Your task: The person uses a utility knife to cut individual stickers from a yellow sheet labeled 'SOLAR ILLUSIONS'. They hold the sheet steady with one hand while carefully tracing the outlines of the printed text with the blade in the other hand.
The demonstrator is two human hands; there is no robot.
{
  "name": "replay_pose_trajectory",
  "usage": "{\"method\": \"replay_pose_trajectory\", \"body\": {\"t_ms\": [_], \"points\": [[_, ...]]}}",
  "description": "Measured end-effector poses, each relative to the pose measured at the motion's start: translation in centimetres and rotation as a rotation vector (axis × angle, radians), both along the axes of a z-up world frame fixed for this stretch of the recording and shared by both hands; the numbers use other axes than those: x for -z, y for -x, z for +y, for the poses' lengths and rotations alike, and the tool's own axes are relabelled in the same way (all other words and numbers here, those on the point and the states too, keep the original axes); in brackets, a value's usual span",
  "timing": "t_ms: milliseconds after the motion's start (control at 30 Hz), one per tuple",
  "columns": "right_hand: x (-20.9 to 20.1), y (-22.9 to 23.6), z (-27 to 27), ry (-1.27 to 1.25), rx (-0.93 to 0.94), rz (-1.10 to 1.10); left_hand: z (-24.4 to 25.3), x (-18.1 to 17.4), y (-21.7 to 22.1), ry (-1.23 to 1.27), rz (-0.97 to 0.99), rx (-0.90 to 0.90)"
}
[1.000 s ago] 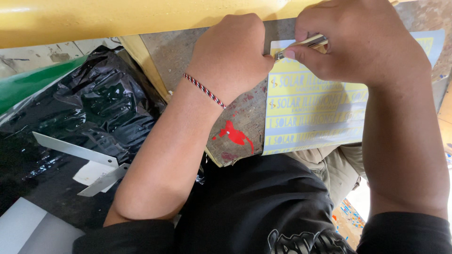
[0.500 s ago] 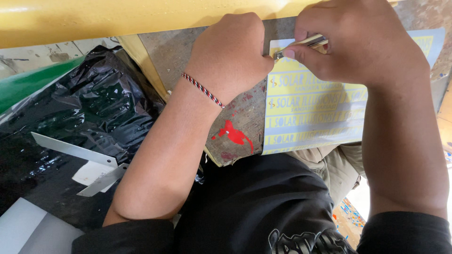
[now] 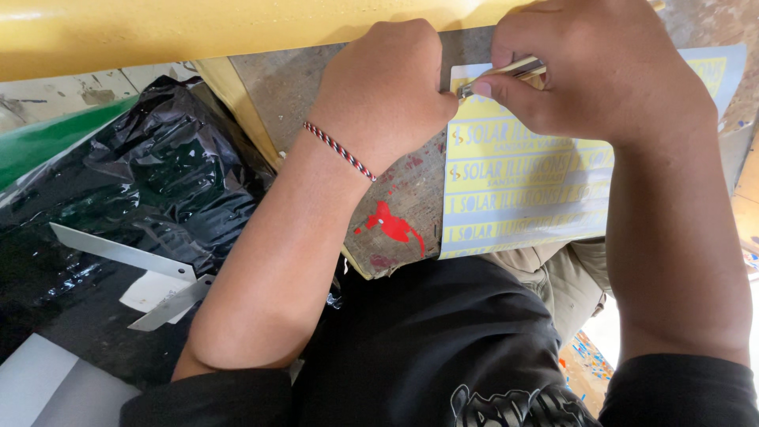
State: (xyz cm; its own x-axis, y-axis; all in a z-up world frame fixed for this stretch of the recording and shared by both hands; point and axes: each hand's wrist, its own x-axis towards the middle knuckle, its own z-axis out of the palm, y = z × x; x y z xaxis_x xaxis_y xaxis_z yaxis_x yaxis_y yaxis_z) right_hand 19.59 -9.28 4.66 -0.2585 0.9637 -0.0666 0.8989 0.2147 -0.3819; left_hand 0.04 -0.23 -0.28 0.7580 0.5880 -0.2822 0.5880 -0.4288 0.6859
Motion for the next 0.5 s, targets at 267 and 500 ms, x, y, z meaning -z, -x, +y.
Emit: {"method": "replay_pose_trajectory", "body": {"t_ms": [267, 500], "points": [[0.1, 0.1, -0.1, -0.019, -0.008, -0.017, -0.5, -0.2, -0.5, -0.010, 0.067, -0.037], [0.5, -1.4, -1.7, -0.042, 0.024, 0.019, -0.6, -0.6, -0.6, 0.003, 0.126, -0.040]]}}
